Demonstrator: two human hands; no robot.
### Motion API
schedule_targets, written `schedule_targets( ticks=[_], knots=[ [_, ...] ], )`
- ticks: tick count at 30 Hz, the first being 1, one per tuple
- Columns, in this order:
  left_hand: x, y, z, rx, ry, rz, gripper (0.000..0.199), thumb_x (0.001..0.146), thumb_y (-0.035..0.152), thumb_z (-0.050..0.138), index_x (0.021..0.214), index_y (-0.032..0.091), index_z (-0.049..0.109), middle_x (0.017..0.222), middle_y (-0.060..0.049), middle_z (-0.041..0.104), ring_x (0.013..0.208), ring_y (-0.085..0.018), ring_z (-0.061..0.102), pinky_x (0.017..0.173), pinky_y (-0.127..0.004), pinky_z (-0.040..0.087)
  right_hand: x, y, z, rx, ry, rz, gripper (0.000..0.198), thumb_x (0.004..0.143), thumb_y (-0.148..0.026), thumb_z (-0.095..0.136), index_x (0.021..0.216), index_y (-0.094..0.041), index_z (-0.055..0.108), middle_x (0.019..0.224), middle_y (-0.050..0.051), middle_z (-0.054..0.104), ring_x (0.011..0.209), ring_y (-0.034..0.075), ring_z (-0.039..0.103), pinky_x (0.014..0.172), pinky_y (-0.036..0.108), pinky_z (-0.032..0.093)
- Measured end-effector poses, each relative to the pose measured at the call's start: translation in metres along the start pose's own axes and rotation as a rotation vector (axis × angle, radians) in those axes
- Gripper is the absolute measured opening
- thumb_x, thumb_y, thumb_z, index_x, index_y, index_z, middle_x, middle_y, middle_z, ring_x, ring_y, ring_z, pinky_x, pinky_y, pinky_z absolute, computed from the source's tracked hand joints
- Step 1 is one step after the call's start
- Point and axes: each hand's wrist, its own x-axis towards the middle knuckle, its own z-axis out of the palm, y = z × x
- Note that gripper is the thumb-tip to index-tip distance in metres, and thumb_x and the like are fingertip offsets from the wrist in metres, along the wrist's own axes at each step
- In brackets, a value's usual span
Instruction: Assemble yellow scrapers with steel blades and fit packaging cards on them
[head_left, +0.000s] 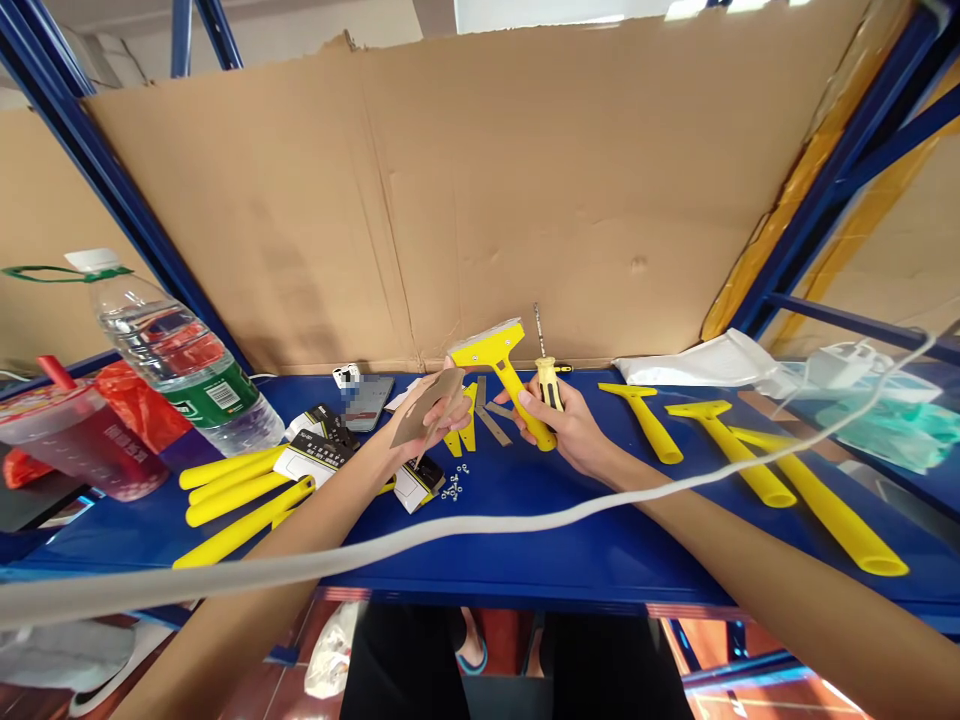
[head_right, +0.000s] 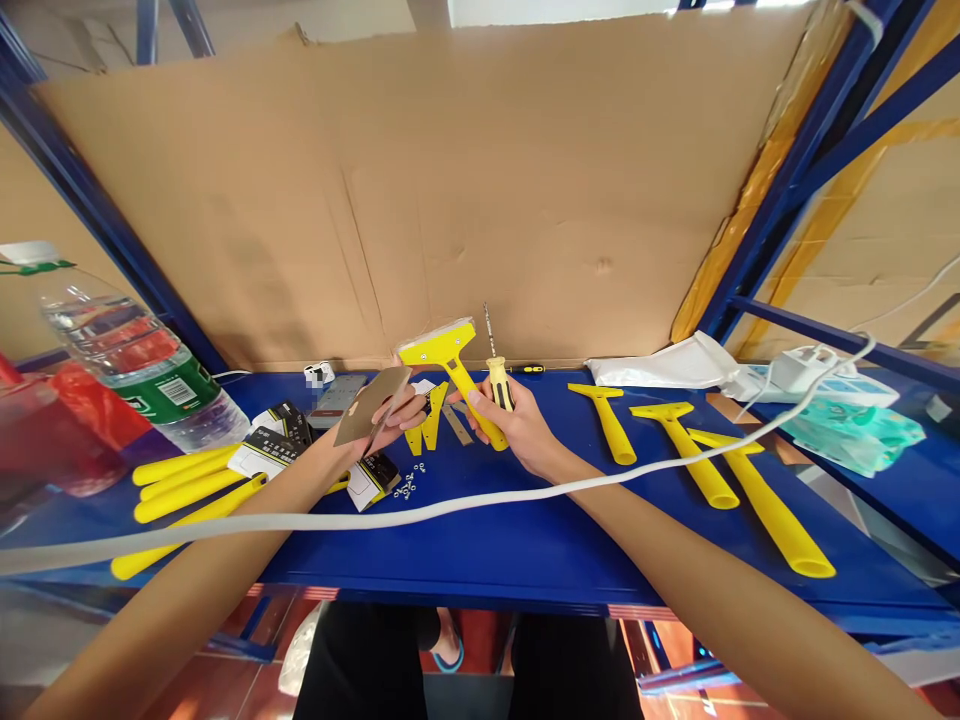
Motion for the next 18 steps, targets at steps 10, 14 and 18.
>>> schedule_targets(
  ticks=[10,14,18],
  knots=[
    [-0.003,0.003,0.004,0.078,0.062,-0.026,0.053,0.082,0.074,0.093,0.095,0.024,0.085,0.04,0.007,0.017,0.052,-0.016,0.023,0.056,-0.039,0.029,-0.008,-0.001,0.007,-0.141,0.047,-0.064,0.057,0.087,-0.069,0.098,0.093,-0.027,0.06,0.1,0.006,0.086,0.056,0.013,0.058,0.049,0.03,0.047],
    [-0.002,0.003,0.01,0.111,0.073,0.008,0.051,0.092,0.075,0.086,0.093,0.024,0.084,0.041,0.007,0.017,0.05,-0.015,0.025,0.055,-0.037,0.029,-0.004,0.003,0.003,-0.18,0.062,-0.113,0.056,0.09,-0.07,0.095,0.091,-0.028,0.059,0.091,0.004,0.083,0.058,0.016,0.062,0.051,0.031,0.051],
    [0.004,-0.003,0.007,0.126,0.09,0.025,0.048,0.093,0.07,0.088,0.096,0.022,0.087,0.044,0.005,0.022,0.056,-0.018,0.035,0.059,-0.036,0.039,0.002,0.006,0.002,-0.204,0.173,-0.152,0.057,0.084,-0.074,0.097,0.097,-0.026,0.068,0.101,0.007,0.087,0.062,0.017,0.066,0.053,0.032,0.056]
  ],
)
